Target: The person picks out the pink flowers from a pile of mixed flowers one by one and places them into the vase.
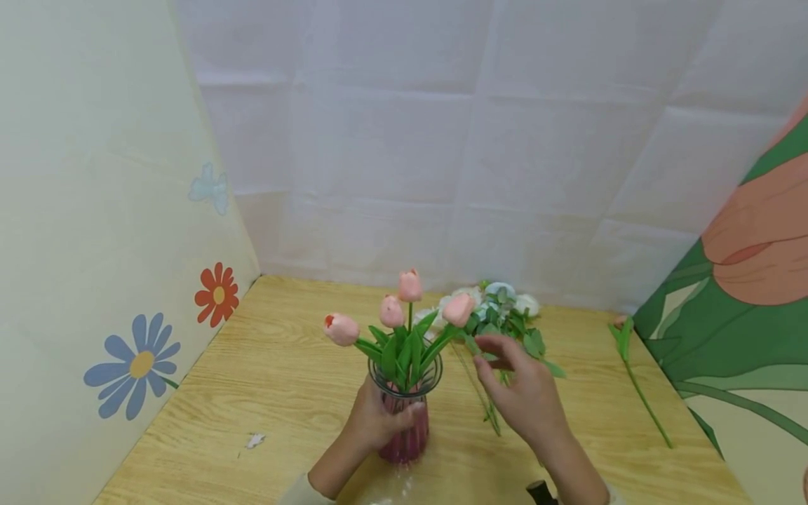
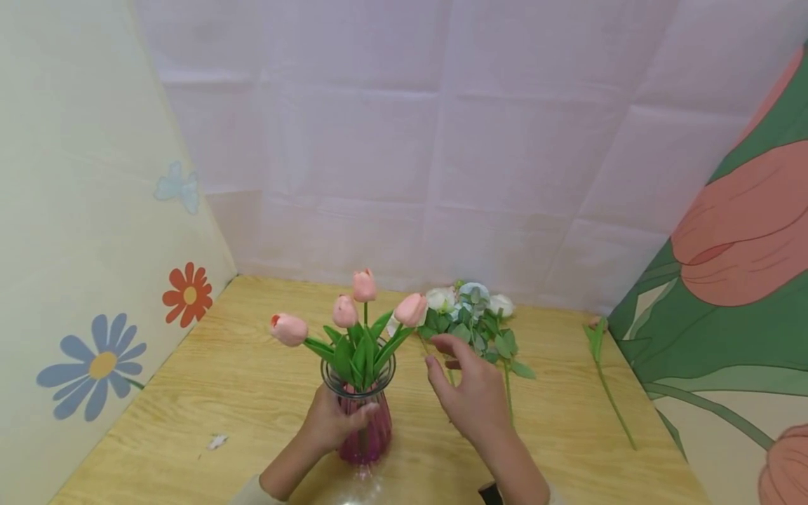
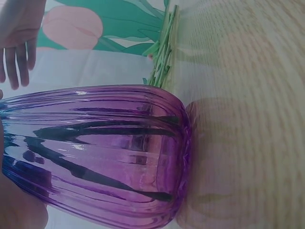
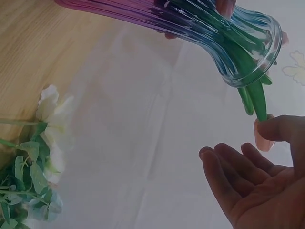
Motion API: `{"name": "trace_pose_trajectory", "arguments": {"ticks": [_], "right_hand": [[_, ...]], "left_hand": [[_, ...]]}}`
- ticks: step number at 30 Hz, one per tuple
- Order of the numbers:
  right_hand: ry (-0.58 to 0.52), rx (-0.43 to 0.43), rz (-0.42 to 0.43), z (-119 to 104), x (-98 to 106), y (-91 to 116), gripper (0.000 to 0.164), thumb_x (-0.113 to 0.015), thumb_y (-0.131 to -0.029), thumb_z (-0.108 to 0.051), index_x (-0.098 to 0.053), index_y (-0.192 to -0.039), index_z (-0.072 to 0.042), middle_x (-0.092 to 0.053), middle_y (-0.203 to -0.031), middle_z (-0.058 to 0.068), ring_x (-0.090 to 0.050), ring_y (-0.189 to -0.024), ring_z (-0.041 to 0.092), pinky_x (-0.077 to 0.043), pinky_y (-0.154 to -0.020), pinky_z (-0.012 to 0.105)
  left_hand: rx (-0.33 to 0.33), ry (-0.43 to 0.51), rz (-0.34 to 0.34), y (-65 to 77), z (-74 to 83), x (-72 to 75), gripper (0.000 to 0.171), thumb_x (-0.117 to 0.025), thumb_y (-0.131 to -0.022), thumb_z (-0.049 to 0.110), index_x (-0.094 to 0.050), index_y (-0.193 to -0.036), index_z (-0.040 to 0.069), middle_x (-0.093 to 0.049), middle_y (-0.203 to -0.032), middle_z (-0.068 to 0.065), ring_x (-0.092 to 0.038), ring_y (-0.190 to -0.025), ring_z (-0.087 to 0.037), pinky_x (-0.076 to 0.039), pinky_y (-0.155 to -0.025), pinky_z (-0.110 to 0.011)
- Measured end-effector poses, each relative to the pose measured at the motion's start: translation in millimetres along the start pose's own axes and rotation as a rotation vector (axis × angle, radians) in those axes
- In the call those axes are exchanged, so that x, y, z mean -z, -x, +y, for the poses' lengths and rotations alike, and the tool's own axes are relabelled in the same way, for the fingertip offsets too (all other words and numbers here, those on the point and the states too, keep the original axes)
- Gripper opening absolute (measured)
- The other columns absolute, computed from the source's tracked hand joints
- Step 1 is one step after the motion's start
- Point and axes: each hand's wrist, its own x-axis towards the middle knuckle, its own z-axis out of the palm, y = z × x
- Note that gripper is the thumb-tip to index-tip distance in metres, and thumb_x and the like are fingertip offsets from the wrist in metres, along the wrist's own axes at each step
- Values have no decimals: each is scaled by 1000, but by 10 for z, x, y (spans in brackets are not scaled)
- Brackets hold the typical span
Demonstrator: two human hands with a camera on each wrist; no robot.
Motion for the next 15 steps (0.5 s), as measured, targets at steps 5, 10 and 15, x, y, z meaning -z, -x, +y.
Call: {"name": "trace_pose_trajectory", "arguments": {"ticks": [5, 10, 15], "right_hand": [[25, -47, -37, 43, 39, 4, 33, -73, -92, -11, -65, -124, -7, -73, -118, 8, -72, -91, 24, -61, -79, 47], [51, -117, -118, 99, 84, 10, 39, -71, -95, -17, -61, -131, -8, -69, -126, 11, -71, -99, 31, -60, -85, 52], [75, -164, -167, 178, 123, 25, 43, -69, -97, -24, -58, -135, -6, -67, -131, 14, -69, -107, 35, -58, -89, 54]], "left_hand": [[-2, -3, -1, -2, -1, 0, 76, -83, -79, 24, -40, -142, 16, -63, -129, 2, -61, -120, -18, -48, -109, -40], [10, 1, 0, 5, 18, -5, 77, -83, -79, 24, -40, -142, 15, -62, -131, 3, -60, -122, -17, -46, -111, -40], [15, 11, 2, 3, 30, -6, 76, -83, -79, 24, -41, -142, 16, -62, -131, 3, -60, -123, -17, -46, -111, -40]]}}
